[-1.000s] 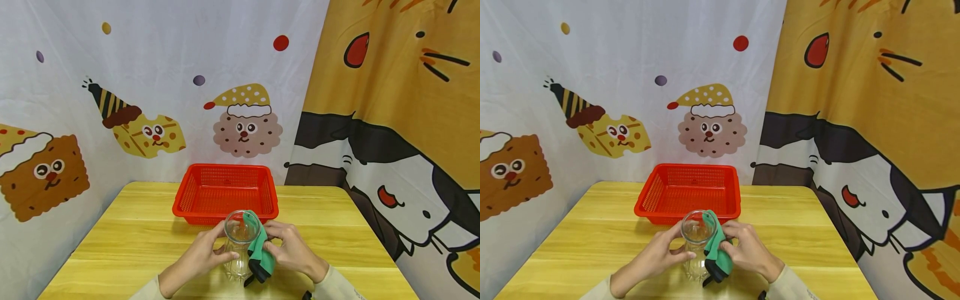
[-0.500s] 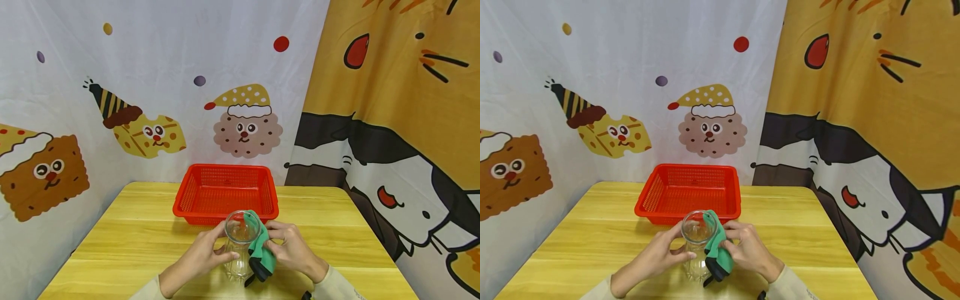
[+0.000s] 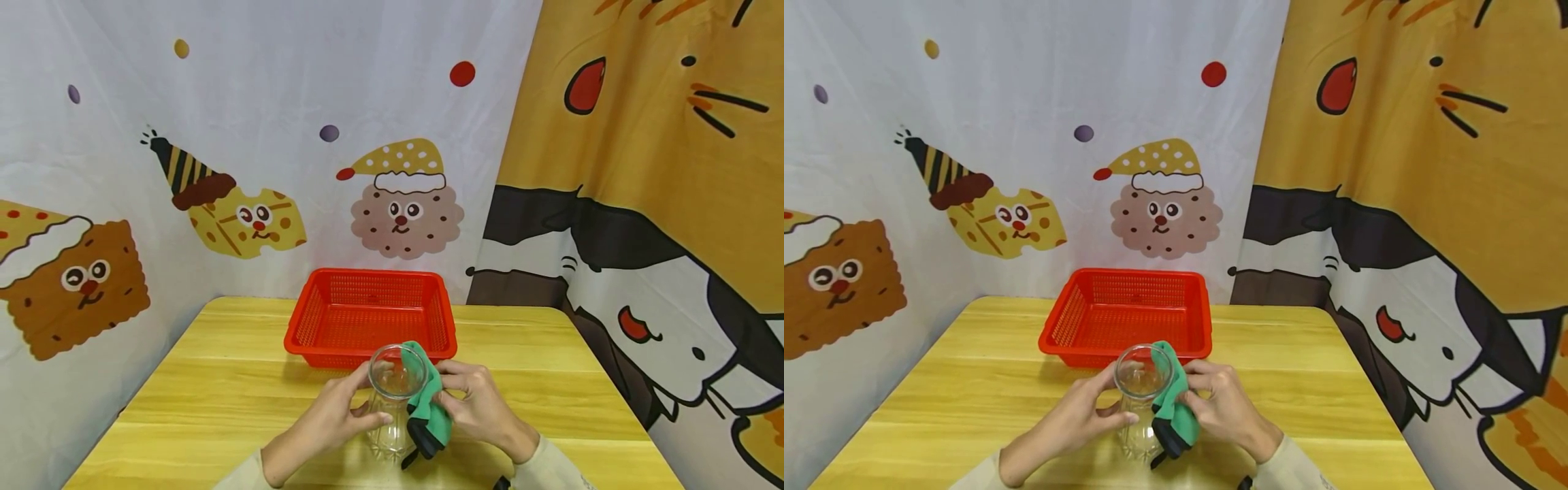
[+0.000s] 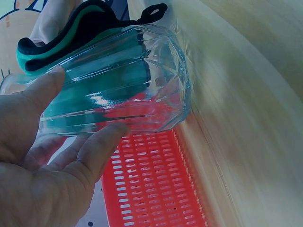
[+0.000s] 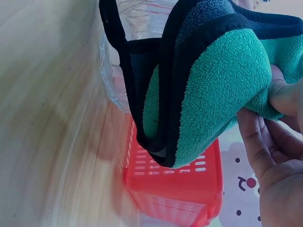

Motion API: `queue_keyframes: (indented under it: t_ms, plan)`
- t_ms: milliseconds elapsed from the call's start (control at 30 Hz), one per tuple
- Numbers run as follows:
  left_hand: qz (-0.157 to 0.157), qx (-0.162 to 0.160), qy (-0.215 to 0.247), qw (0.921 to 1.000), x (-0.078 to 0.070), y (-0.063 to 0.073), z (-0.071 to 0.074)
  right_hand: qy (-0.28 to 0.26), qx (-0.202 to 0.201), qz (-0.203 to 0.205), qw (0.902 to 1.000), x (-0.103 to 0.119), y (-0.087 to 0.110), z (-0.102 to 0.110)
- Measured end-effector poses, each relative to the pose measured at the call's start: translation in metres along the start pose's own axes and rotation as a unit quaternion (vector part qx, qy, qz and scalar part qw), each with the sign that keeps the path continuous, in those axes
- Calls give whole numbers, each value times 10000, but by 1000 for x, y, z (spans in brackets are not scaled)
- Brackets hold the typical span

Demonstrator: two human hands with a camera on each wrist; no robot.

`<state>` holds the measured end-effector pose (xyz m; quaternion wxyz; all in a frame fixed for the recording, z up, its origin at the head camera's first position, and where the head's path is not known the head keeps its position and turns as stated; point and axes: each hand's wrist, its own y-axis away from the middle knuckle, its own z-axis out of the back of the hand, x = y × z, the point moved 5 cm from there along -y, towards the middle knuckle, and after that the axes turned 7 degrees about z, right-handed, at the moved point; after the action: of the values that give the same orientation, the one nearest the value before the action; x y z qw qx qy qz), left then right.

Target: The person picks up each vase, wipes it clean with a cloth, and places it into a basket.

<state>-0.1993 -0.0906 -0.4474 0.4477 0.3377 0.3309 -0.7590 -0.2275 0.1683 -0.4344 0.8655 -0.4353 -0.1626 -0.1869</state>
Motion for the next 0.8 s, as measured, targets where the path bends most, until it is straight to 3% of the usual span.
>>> queue_keyframes:
  t_ms: [233,800]
  plan:
    - [119,59,42,9999,0,0,-1,-83,-19,-58,9999,0,1,1]
    - [39,63,135,9999,-3,1,-2,150,-54,-233,9996,-2,4,11]
